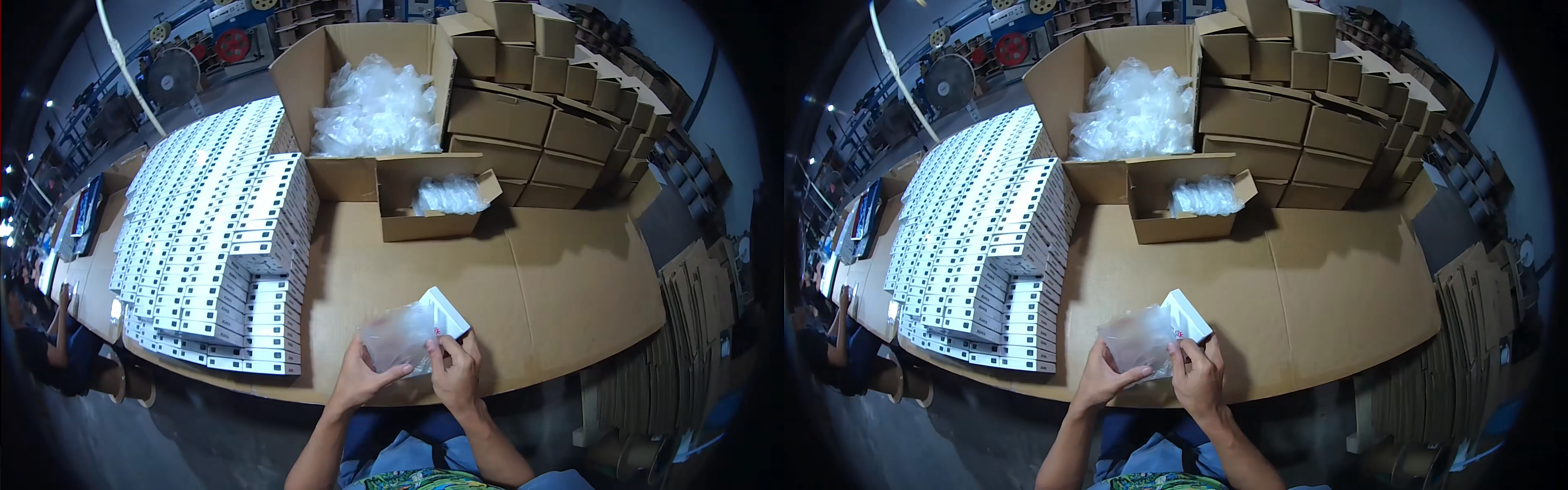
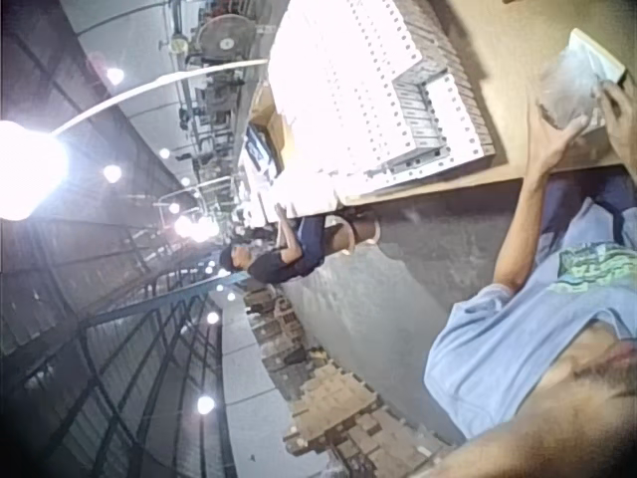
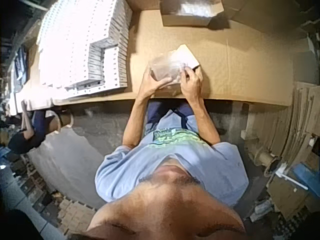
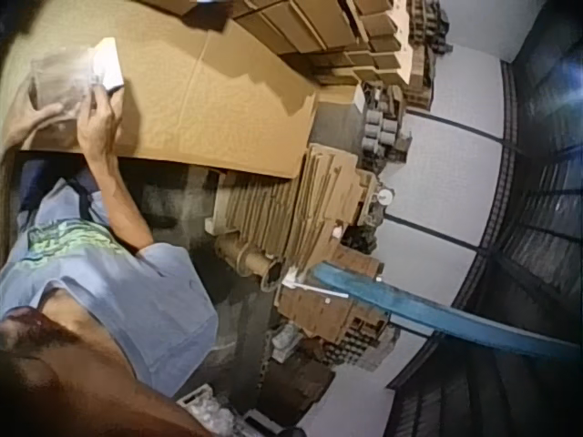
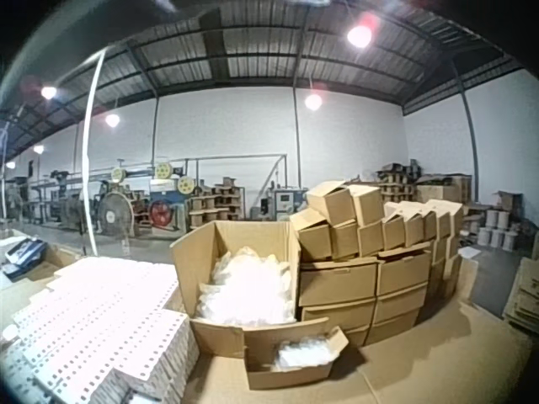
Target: The person packs individual smartphone boxes by hand, first inserting each into a plastic sleeve, then placing the sleeved boxes into larger cardboard cartons.
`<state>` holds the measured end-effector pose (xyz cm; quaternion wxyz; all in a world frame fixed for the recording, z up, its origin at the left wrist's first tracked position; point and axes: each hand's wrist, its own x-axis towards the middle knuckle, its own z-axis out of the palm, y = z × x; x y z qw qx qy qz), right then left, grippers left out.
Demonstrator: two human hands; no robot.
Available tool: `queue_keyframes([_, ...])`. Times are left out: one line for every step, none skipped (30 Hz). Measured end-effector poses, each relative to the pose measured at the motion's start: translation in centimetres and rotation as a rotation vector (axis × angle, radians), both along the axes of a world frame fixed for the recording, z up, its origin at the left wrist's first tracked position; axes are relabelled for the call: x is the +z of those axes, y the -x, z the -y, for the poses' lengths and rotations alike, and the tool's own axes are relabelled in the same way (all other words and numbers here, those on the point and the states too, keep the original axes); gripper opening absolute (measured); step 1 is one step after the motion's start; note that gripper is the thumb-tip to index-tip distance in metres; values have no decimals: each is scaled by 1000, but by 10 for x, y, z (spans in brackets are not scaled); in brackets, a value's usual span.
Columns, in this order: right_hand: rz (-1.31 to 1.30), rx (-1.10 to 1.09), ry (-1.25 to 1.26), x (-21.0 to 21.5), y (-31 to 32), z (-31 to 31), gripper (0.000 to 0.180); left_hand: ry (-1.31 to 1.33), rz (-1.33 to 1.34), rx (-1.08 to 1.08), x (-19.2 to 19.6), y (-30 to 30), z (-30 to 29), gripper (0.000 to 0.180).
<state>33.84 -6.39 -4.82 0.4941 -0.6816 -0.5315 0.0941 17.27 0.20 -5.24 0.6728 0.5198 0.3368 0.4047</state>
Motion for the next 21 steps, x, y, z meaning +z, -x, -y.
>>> queue_keyframes([-1,10,4,-2,1,0,19,-66,-64,-32,-9,0,-1,85])
queue_keyframes([6,38,12,-5,2,-1,15,-132,-127,-66,-14,-1,-2,80])
queue_keyframes([14,66,19,-7,2,-1,13,-129,-126,-58,-16,-1,-1,80])
queue_keyframes([15,74,21,-6,1,-1,13,-125,-105,-25,-16,-2,-2,73])
queue_keyframes([-118,113,-13,-5,-3,-1,13,-122,-83,5,-16,-5,-2,65])
queue_keyframes([-251,152,-47,-4,-9,0,17,-38,-17,3,-16,-6,-1,58])
queue_keyframes([-387,142,-31,-11,-20,-2,22,-39,-14,8,-15,-4,-3,58])
queue_keyframes([-308,95,-20,-10,-37,0,27,-98,-80,-24,-13,-5,-5,59])
queue_keyframes([-236,55,-9,-4,-46,-3,35,-159,-152,-51,-12,-3,-5,61])
queue_keyframes([-234,53,-7,5,-47,-10,35,-157,-150,-53,-13,-3,-4,61])
queue_keyframes([-413,116,-193,24,-45,-22,43,-139,-132,-67,-16,-4,-4,59])
queue_keyframes([-590,179,-381,35,-44,-31,55,-121,-114,-82,-17,-4,-4,58])
queue_keyframes([-589,178,-381,37,-46,-36,55,-121,-113,-83,-16,-5,-4,58])
queue_keyframes([-623,302,-344,37,-48,-39,58,-136,-127,-100,-14,-5,-4,58])
queue_keyframes([-655,425,-305,38,-49,-42,62,-151,-141,-116,-14,-6,-4,57])
queue_keyframes([-690,461,-267,48,-44,-43,51,-152,-145,-117,-15,-6,-4,57])
queue_keyframes([-686,524,-192,46,-44,-46,50,-159,-156,-120,-18,-5,-4,57])
queue_keyframes([-636,547,-133,48,-44,-45,47,-166,-167,-124,-20,-4,-5,57])
queue_keyframes([-586,570,-74,53,-42,-46,44,-165,-168,-123,-23,-2,-4,57])
queue_keyframes([-585,572,-74,51,-44,-46,44,-191,-180,-107,-25,-1,-4,56])
queue_keyframes([-547,611,-26,48,-50,-47,40,-216,-192,-90,-26,1,-5,55])
